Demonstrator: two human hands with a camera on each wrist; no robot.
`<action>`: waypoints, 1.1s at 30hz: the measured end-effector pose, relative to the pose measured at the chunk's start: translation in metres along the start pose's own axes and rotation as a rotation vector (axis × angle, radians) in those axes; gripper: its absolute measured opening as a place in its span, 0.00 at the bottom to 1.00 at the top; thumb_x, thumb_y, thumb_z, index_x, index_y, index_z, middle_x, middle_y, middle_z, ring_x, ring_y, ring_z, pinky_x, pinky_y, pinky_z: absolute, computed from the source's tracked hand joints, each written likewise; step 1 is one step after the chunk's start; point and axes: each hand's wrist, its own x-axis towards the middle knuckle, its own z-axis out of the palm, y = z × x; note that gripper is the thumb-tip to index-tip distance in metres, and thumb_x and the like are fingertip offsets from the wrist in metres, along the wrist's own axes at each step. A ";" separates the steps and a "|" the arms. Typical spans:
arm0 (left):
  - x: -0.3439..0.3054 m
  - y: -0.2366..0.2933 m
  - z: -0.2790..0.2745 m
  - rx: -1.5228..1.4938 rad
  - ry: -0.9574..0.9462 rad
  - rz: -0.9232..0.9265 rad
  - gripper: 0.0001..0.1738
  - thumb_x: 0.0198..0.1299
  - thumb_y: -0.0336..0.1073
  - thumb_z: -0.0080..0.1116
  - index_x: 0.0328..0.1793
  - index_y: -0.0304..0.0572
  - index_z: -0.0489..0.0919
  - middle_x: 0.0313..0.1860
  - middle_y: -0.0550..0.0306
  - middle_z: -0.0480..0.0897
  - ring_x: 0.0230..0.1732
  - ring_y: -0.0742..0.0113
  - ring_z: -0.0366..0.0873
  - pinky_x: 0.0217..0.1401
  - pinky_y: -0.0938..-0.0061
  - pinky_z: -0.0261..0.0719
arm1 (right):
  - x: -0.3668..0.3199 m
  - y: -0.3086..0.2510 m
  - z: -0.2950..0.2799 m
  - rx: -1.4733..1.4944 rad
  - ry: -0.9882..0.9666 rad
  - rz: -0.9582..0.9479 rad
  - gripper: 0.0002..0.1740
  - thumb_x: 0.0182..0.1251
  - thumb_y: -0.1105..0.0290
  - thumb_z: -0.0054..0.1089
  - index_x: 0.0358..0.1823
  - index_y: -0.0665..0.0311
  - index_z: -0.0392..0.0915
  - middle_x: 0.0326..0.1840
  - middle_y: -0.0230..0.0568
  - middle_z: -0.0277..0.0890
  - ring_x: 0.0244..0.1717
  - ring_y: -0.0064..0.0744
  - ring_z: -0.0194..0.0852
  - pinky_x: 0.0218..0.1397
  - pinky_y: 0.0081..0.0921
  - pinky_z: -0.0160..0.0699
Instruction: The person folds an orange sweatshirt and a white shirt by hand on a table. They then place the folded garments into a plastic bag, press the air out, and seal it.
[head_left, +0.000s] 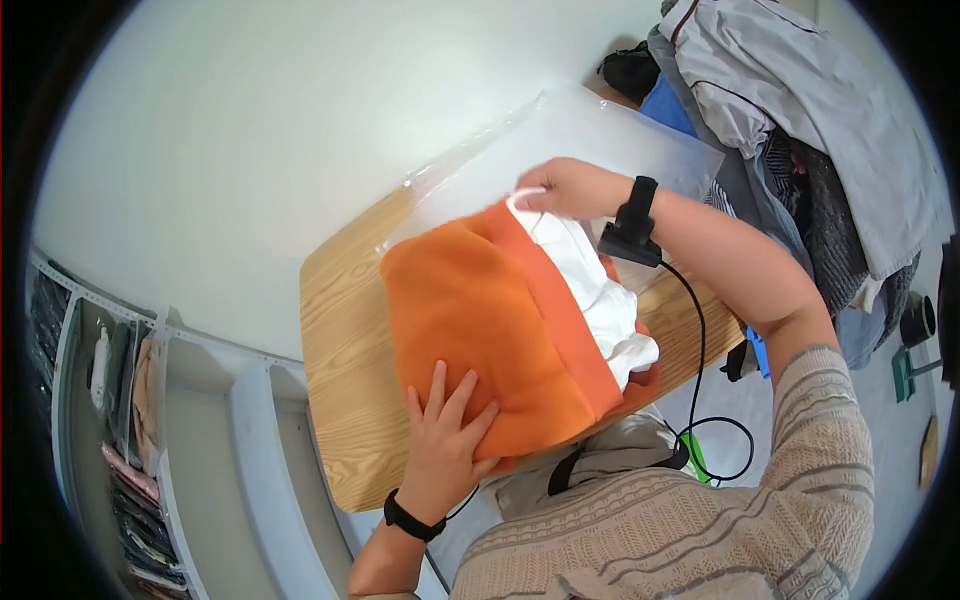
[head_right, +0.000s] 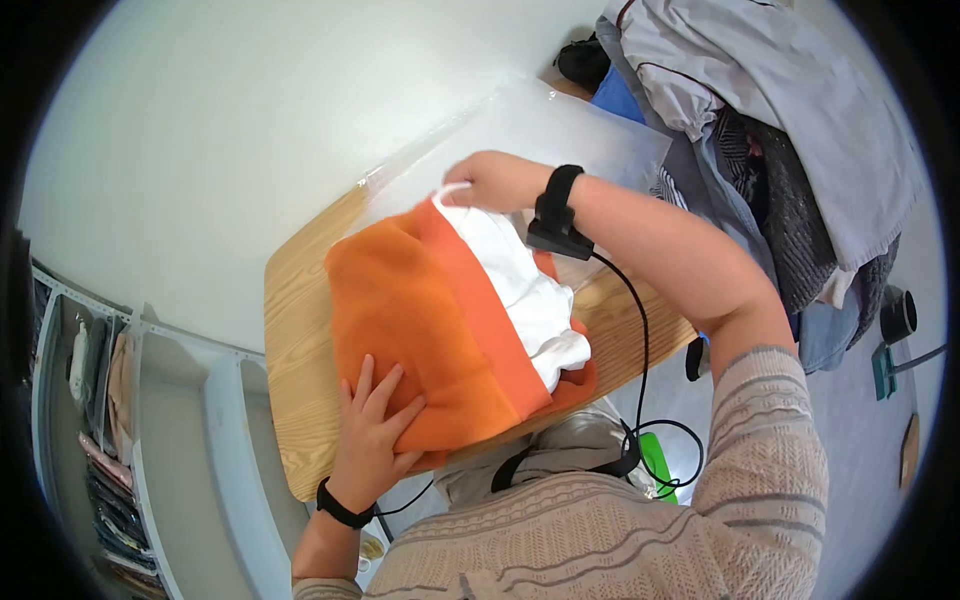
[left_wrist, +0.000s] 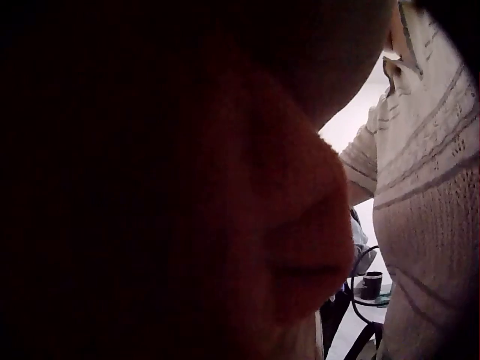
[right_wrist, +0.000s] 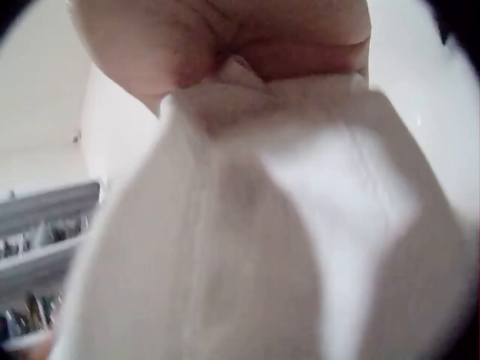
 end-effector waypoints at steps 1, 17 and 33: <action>0.000 0.000 -0.001 0.016 -0.017 0.002 0.28 0.39 0.39 0.70 0.53 0.52 0.82 0.68 0.48 0.65 0.74 0.37 0.50 0.69 0.34 0.46 | -0.001 -0.004 -0.007 0.075 0.066 0.065 0.17 0.70 0.58 0.52 0.49 0.64 0.77 0.38 0.37 0.79 0.37 0.23 0.73 0.41 0.24 0.73; 0.020 0.016 0.005 0.139 -0.184 0.037 0.42 0.34 0.51 0.75 0.61 0.52 0.76 0.70 0.46 0.59 0.76 0.40 0.44 0.66 0.27 0.44 | -0.071 -0.019 -0.015 -0.047 0.091 0.239 0.31 0.62 0.52 0.60 0.55 0.72 0.70 0.58 0.55 0.70 0.52 0.50 0.74 0.54 0.40 0.72; -0.034 0.000 0.024 -0.218 0.123 -0.104 0.39 0.35 0.32 0.73 0.61 0.56 0.77 0.75 0.51 0.57 0.77 0.42 0.46 0.74 0.57 0.55 | -0.179 -0.075 0.111 -0.153 0.247 -0.032 0.28 0.43 0.80 0.63 0.52 0.58 0.75 0.63 0.51 0.67 0.62 0.58 0.64 0.62 0.43 0.68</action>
